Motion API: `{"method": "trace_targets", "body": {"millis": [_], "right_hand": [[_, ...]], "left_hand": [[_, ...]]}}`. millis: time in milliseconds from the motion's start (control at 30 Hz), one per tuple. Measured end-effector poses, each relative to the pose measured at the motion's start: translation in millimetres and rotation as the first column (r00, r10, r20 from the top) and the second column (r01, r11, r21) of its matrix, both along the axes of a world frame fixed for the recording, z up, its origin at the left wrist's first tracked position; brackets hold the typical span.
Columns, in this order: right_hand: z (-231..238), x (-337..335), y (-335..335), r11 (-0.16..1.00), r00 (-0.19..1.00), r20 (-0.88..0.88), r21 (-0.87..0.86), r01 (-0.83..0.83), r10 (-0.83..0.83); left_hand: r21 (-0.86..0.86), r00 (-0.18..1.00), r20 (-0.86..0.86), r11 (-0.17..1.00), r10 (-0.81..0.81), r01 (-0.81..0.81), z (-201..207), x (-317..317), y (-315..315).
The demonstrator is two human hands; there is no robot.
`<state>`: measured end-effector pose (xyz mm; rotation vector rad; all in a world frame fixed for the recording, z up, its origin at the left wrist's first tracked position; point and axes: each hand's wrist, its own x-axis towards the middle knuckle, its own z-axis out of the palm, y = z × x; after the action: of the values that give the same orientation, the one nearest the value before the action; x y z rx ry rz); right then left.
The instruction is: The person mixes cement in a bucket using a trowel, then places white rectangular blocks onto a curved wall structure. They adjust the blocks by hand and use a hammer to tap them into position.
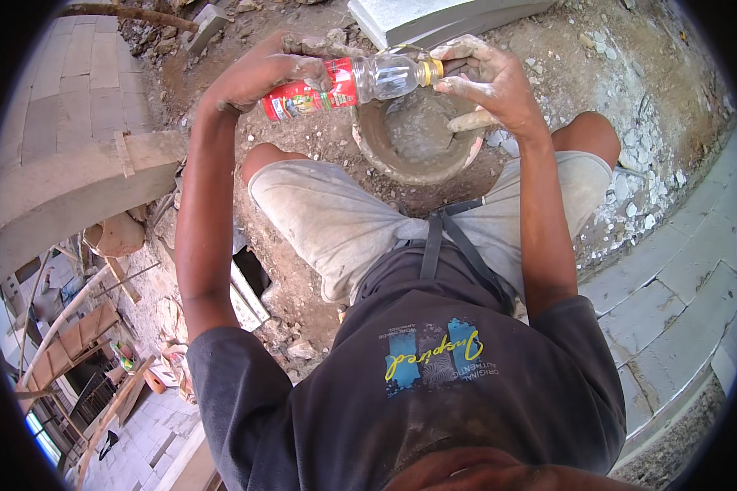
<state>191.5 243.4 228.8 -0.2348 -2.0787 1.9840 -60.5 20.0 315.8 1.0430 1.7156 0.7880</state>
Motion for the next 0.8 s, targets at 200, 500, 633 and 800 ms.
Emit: {"method": "trace_targets", "body": {"millis": [200, 500, 633, 800], "right_hand": [[30.1, -5.7, -7.2, 0.937, 0.971, -0.237, 0.340, 0.075, 0.008], [65.2, -8.0, -24.7, 0.940, 0.991, -0.128, 0.340, 0.018, 0.027], [41.3, -21.0, -33.1, 0.958, 0.993, 0.021, 0.267, 0.105, -0.114], [-5.4, -45.2, -47.2, 0.927, 0.929, 0.291, 0.356, 0.115, -0.227]], "left_hand": [[-0.037, 0.916, 0.348, 0.979, 0.199, -0.199, -30.1, -9.6, -31.4], [0.089, 0.762, 0.617, 0.945, 0.196, -0.316, -45.8, 9.2, -52.8], [0.213, 0.943, 0.242, 0.936, 0.228, -0.281, -29.6, 25.4, -52.9], [0.427, 0.757, -0.611, 0.902, 0.233, 0.067, -27.3, 43.6, -57.2]]}}
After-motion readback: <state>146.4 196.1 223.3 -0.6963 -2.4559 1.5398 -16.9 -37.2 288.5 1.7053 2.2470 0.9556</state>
